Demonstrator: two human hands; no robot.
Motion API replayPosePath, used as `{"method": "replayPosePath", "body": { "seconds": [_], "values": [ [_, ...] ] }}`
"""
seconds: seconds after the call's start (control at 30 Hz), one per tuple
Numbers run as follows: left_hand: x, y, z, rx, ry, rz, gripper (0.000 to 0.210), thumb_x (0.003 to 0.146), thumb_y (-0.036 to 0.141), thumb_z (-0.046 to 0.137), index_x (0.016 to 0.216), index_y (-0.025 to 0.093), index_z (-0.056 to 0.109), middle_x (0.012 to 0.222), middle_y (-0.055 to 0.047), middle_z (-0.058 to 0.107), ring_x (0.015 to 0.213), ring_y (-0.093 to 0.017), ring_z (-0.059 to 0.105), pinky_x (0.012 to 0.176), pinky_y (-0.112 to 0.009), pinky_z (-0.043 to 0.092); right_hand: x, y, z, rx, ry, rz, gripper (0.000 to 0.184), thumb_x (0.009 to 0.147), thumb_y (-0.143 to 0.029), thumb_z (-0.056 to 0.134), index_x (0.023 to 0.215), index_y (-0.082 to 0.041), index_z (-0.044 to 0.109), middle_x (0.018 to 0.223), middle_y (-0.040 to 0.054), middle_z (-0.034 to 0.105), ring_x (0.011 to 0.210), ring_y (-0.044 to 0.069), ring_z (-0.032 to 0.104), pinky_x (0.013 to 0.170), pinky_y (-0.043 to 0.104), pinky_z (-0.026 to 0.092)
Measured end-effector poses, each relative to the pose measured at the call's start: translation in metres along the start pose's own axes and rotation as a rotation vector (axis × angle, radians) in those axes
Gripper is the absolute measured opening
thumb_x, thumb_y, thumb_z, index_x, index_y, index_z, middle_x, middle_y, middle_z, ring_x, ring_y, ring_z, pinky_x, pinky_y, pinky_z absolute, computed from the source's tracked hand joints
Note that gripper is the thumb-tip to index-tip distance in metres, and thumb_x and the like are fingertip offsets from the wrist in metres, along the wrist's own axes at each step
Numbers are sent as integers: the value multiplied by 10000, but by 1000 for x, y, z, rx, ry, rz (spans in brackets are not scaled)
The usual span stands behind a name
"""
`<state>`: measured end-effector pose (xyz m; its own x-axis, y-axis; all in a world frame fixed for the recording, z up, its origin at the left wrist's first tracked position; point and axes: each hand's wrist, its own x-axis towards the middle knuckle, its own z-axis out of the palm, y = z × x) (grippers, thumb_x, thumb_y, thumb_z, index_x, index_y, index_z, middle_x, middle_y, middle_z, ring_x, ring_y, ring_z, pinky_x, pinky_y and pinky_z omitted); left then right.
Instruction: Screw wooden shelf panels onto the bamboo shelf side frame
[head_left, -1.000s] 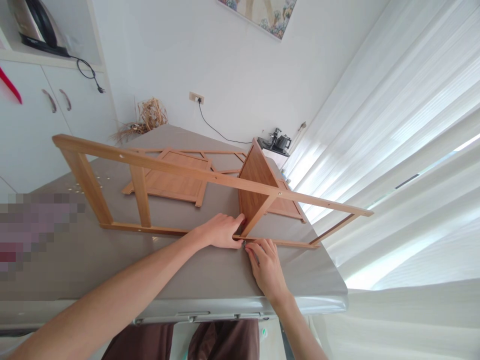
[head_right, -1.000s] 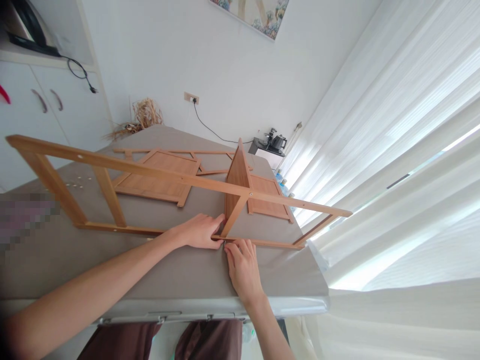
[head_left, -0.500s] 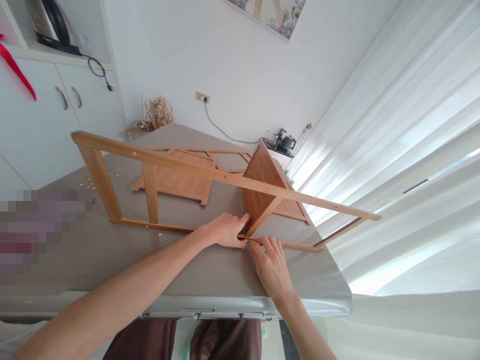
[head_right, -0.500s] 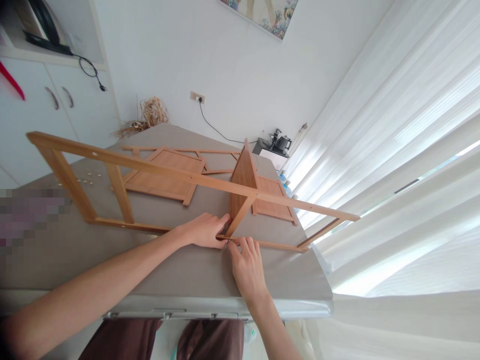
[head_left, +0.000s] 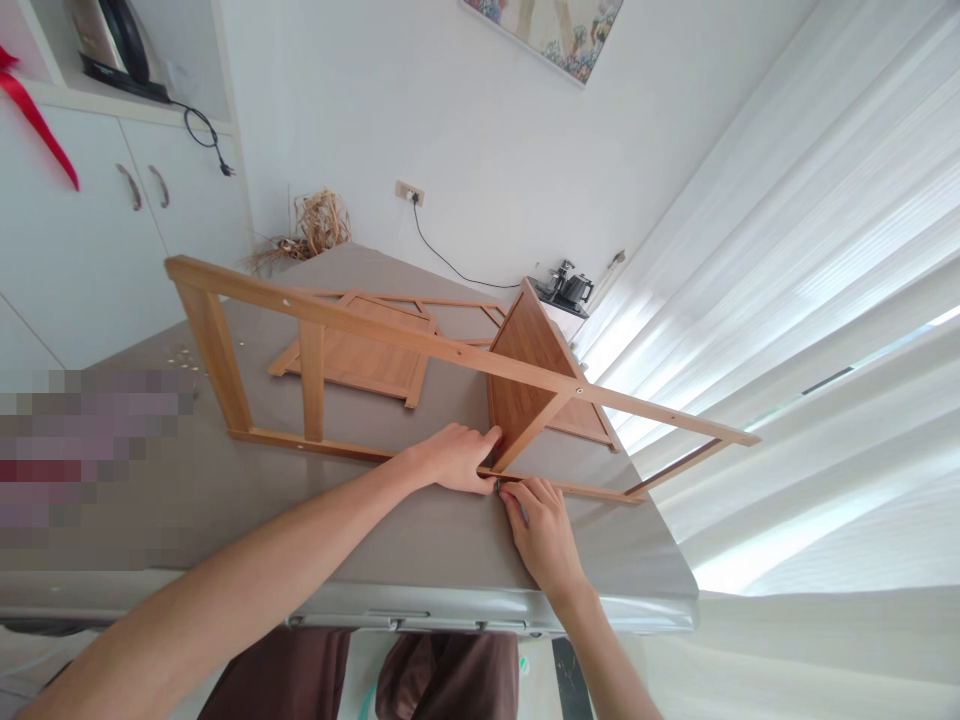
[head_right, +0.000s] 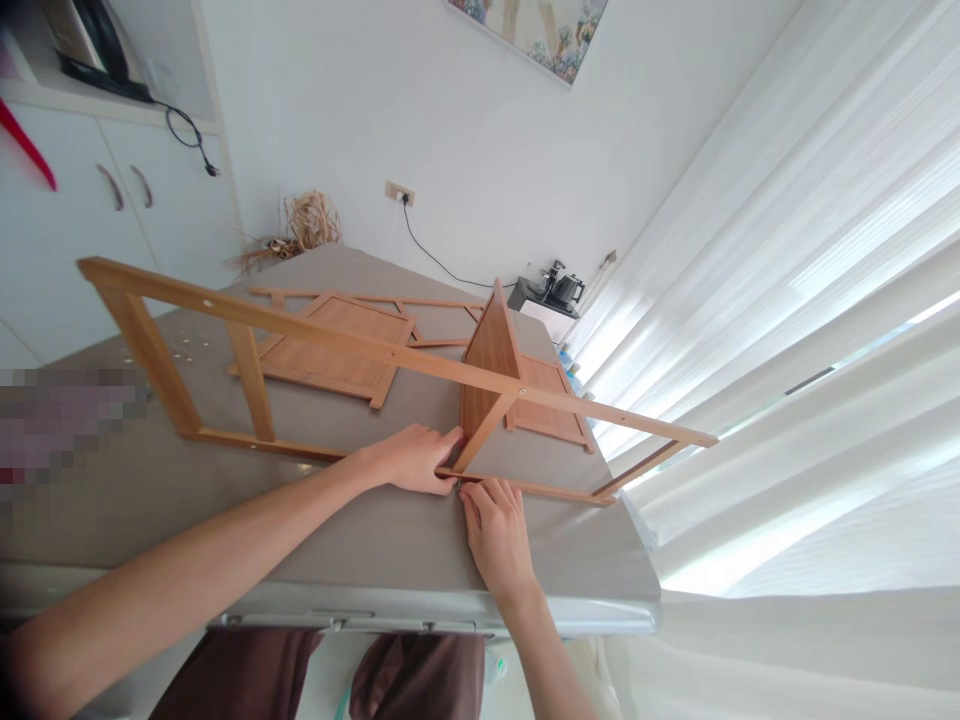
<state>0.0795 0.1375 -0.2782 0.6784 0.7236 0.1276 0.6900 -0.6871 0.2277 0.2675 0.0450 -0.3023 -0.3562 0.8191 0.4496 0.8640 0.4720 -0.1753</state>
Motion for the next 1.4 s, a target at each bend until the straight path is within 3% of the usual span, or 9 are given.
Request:
{"method": "replayPosePath", "body": {
  "seconds": [0.17, 0.5, 1.1, 1.4],
  "values": [
    [0, 0, 0, -7, 3, 2, 539, 766, 542, 546, 1154, 174, 478, 888, -116, 731, 796, -339, 704, 638, -374, 484, -4, 2, 0, 77, -6, 33, 191, 997, -195, 440, 969, -221, 627, 958, 42, 619, 935, 184, 547, 839, 321, 410],
    [0, 0, -1, -8, -11, -6, 531, 759, 558, 555, 1126, 180, 484, 866, -115, 731, 791, -344, 701, 647, -384, 485, -1, -1, 2, -87, 47, -18, 207, 980, -160, 448, 953, -220, 644, 911, 43, 598, 881, 184, 537, 791, 312, 386],
    [0, -2, 0, 7, 4, 32, 571, 778, 593, 510, 1140, 152, 480, 830, -115, 729, 756, -354, 700, 606, -393, 476, 6, -6, -8, -254, -51, -78, 231, 924, -66, 483, 1000, -227, 630, 937, 56, 579, 862, 209, 490, 780, 346, 348],
    [0, -2, 2, 20, 4, 29, 555, 771, 565, 526, 1146, 160, 476, 848, -112, 732, 772, -346, 704, 610, -381, 482, -2, -3, 1, -113, 7, -30, 190, 970, -131, 465, 970, -201, 641, 931, 52, 574, 890, 194, 488, 801, 326, 362]
  ]
}}
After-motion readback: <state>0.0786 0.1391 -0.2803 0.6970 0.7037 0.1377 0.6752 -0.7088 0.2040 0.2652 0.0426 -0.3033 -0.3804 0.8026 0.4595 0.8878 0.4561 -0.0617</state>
